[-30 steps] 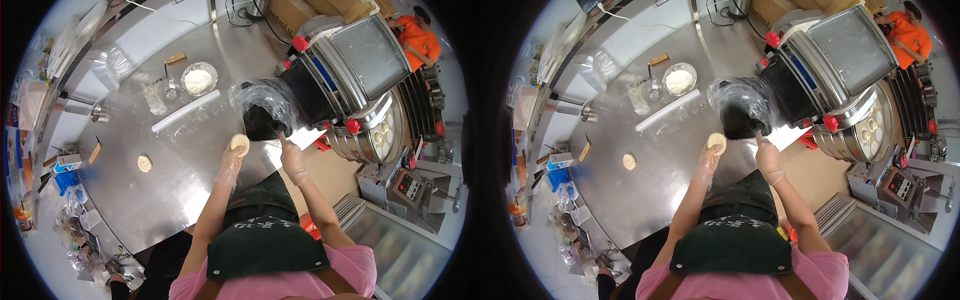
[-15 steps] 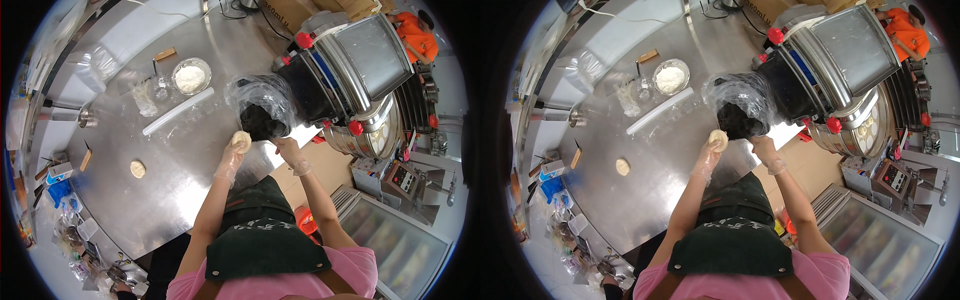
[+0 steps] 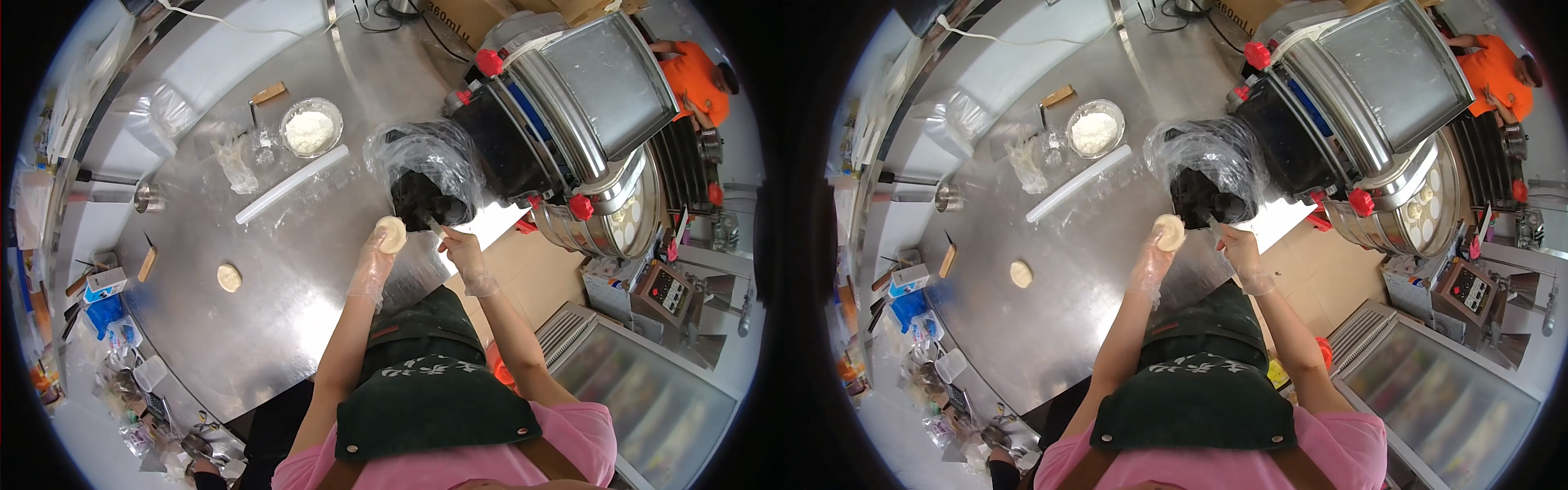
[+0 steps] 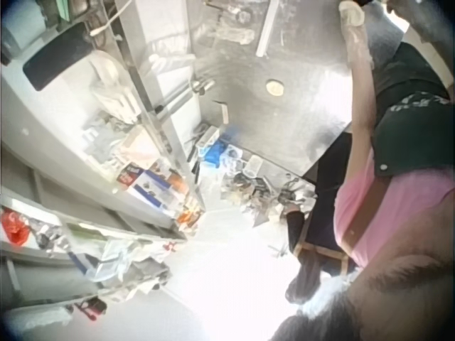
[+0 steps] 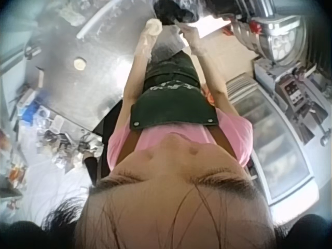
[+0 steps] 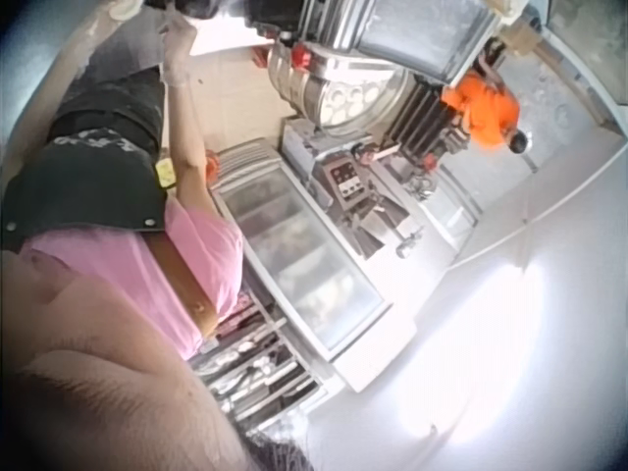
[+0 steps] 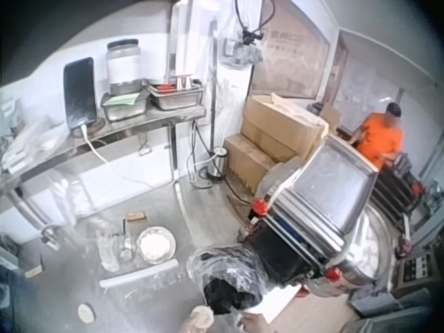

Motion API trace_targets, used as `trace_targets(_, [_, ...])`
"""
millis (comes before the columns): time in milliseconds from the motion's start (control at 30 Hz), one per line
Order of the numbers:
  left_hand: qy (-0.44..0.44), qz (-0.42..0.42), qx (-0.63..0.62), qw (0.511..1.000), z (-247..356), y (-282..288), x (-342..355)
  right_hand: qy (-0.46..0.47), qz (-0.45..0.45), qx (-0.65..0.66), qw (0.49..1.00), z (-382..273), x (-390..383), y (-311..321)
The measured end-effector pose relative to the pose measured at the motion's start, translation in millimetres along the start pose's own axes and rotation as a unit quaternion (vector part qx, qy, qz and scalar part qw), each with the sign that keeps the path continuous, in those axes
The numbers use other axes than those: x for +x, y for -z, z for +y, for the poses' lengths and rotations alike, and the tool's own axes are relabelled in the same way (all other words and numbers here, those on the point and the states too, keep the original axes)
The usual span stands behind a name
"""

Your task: The person scoops filling into dough wrappers, pleats them into buns by hand, and places the buns onto steamer trays. The person then adjusts the buns on the steamer trays.

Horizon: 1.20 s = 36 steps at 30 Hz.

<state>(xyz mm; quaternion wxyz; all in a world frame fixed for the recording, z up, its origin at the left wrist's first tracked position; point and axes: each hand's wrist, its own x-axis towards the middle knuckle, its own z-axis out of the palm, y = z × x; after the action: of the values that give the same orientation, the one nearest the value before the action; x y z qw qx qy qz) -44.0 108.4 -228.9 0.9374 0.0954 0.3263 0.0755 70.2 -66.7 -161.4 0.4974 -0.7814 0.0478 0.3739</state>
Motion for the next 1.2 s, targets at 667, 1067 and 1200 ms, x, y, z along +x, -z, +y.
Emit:
trace_targets(667, [-0.055,0.026,0.007,0.998,11,-48,-1,0.29,0.154,-0.432,0.84,6,4,-6])
trace_targets(1067, [-0.081,0.036,-0.019,0.996,24,-30,-10,-0.012,-0.03,0.162,0.986,-11,2,1])
trace_targets(1200, [-0.082,0.015,0.021,0.996,22,-46,-11,0.101,0.059,0.026,0.993,-26,-27,-1])
